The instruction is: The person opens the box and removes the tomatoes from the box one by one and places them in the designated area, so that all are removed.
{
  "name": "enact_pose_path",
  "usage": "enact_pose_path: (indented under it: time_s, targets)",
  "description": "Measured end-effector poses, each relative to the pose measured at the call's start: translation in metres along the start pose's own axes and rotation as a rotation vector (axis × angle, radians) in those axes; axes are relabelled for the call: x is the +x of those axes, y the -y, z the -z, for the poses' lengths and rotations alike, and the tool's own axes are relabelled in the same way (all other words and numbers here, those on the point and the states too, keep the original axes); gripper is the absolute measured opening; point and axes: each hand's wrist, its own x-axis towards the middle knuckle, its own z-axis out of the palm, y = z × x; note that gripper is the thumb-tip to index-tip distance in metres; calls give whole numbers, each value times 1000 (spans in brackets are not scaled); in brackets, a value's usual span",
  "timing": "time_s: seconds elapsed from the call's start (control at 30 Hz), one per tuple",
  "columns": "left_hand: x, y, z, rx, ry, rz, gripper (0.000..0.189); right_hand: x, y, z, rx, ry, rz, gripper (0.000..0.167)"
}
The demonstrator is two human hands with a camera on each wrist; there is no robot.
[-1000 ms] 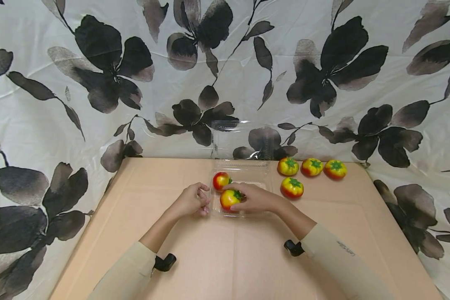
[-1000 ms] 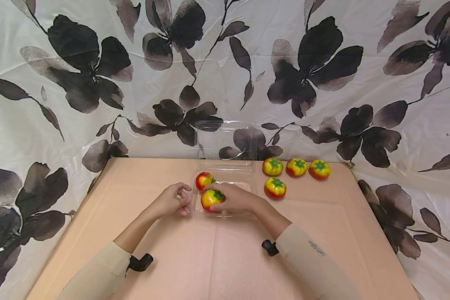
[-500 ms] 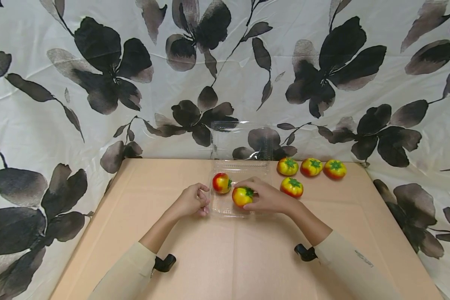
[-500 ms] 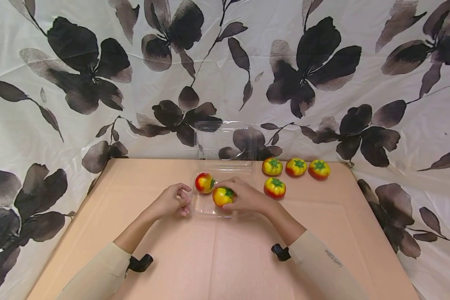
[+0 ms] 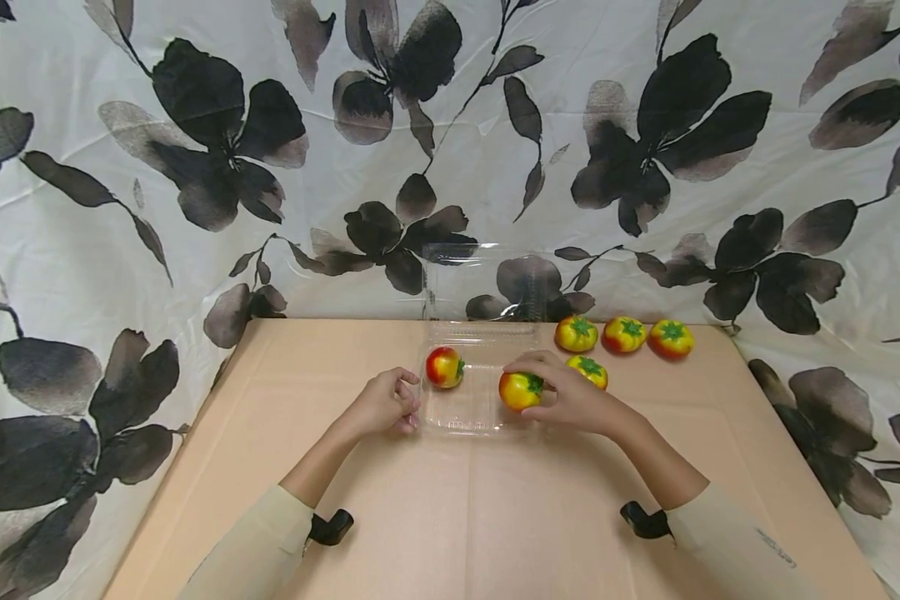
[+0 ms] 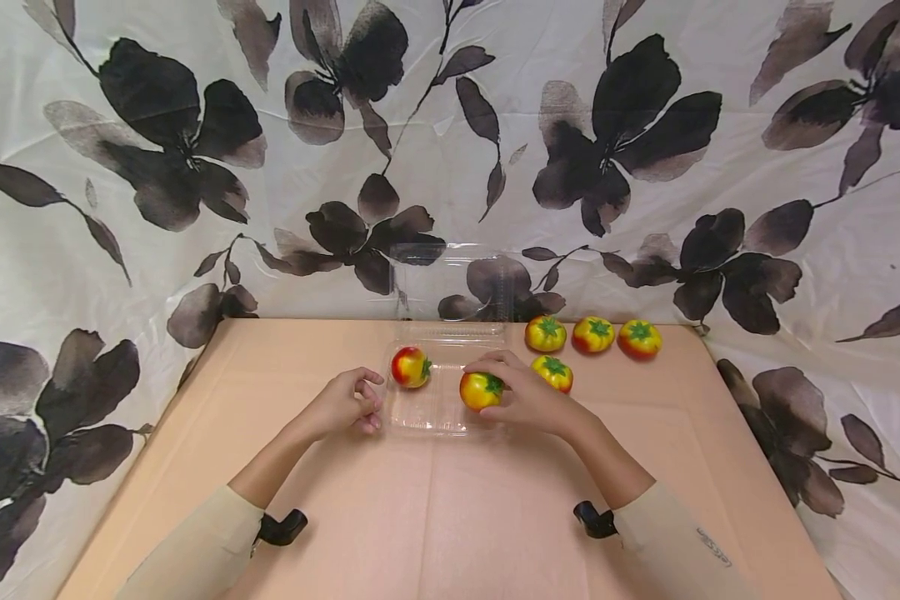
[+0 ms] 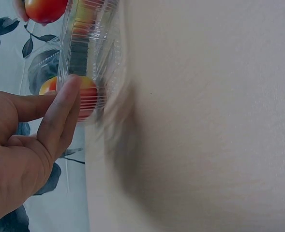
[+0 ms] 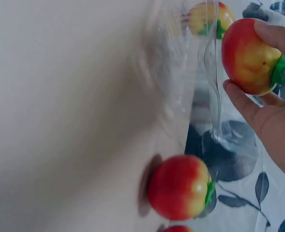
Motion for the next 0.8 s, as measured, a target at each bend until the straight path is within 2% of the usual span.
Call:
enact_pose_path:
  time_s: [0.1,0.47,0.8]
  targets:
    - [0,-1,-1,-9,-1,10,39,-8,-5,7,-49,-36,15,67]
    - [-1,-2,0,-10,-4,20,39,-34,-21,32,-82,-185,-2,71]
    - [-1,-2,-1,-4,-14,11,39,-54,-32,57,-69,-234,-76,68]
